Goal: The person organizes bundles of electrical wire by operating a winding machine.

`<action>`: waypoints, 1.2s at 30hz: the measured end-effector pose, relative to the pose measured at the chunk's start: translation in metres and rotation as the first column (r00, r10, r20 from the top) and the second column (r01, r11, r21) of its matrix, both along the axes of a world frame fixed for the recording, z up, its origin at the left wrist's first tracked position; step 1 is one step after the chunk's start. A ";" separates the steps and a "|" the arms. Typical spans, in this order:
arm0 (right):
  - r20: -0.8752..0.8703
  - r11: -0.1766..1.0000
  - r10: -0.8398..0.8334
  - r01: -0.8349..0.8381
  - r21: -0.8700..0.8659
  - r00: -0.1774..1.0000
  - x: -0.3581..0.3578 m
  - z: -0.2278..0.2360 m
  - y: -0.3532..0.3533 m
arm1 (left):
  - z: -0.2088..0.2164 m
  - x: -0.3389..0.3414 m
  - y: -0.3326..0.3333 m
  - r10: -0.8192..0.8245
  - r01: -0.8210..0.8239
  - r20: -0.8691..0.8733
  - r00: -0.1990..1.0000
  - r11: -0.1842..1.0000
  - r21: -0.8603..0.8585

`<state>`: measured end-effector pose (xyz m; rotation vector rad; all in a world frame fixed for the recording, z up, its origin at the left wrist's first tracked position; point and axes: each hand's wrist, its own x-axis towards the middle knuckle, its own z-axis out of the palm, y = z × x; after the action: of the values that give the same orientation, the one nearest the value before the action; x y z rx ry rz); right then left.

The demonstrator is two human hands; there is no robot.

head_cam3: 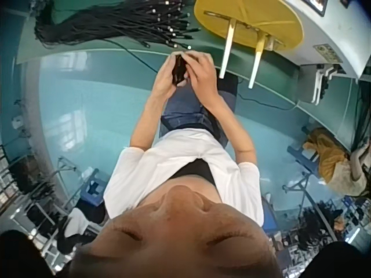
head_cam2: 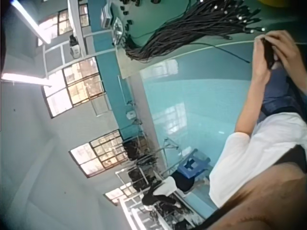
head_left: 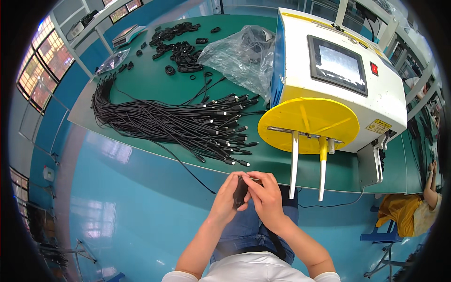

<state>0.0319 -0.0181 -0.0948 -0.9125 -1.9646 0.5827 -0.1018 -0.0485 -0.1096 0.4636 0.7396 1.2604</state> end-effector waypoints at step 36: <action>-0.492 0.285 -0.035 -0.463 -0.839 0.870 0.024 -0.003 0.006 | 0.014 0.009 -0.002 0.049 -0.049 -0.037 0.998 0.999 -0.019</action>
<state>0.0563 -0.0119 -0.0978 -1.0195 -1.1677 2.1096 -0.0932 -0.0504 -0.0952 0.4562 0.7980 1.2921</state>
